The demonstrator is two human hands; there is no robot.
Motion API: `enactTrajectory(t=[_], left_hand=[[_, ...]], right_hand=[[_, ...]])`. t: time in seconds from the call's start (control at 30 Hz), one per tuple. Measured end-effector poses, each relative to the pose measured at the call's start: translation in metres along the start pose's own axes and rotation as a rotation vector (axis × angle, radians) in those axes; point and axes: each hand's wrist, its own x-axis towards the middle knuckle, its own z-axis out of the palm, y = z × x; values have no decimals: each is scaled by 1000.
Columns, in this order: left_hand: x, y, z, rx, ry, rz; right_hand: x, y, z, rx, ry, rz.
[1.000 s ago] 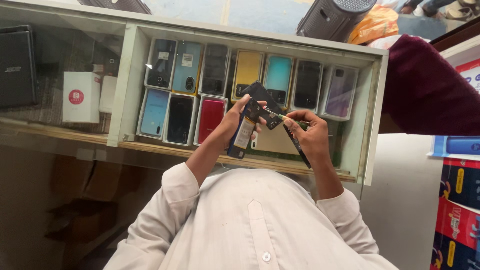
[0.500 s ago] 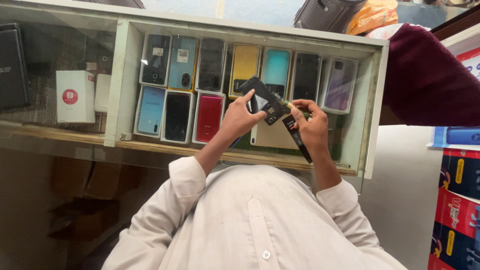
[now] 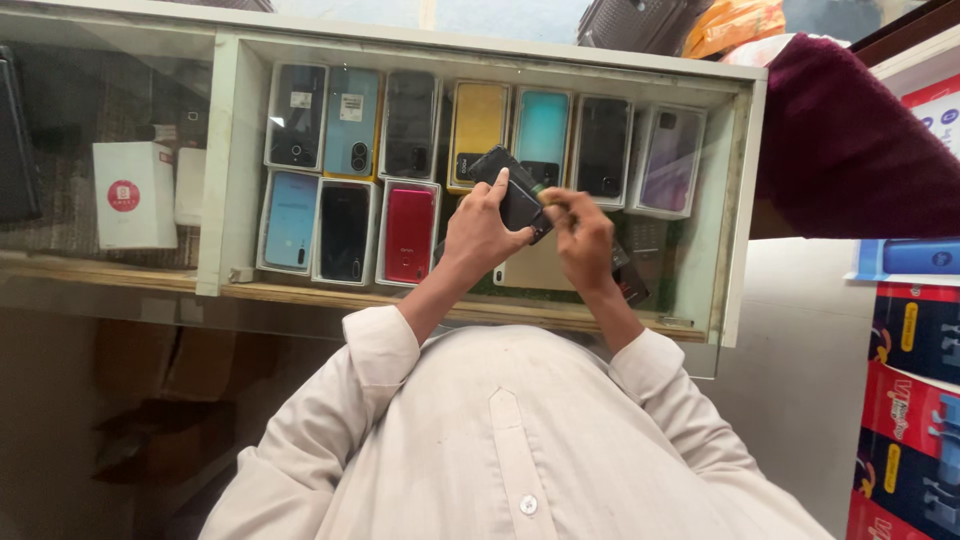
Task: The person sits behind a glass display counter holding a smartphone. They peel a protective film from the phone, remove its back cover and battery, then use a small screwdriver to work on the phone's internal components, at one point reaching to a nearby workbench before continuing to unscrew the device.
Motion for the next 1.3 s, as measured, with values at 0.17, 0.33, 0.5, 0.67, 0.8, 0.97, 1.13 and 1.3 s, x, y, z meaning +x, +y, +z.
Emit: enactTrajectory(t=[0.17,0.33,0.5,0.67,0.8,0.97,1.13,1.3], left_hand=[[0,-2,-2,-116,-19,-6],[-2,-5,-4,-177,-20,62],[1,-14,-8,-316,56,157],[2,-28,-16,-1004,-241,-171],[-10,-40,-20,-1569,-388,-252],[-29,-44,-23,-1790,-457,-198],[-42,-42,-24,-1953,-561,-108],[-47,-42,-22,-2030,-619,-47]], right_hand=[[-1,5,4,23,43,51],[0,10,4,71,-18,130],[5,14,-4,475,85,327],[4,20,-13,524,75,363],[0,23,-14,659,77,344],[-7,21,-10,567,60,375],[-13,15,-6,387,-22,309],[-12,12,-5,328,-57,245]])
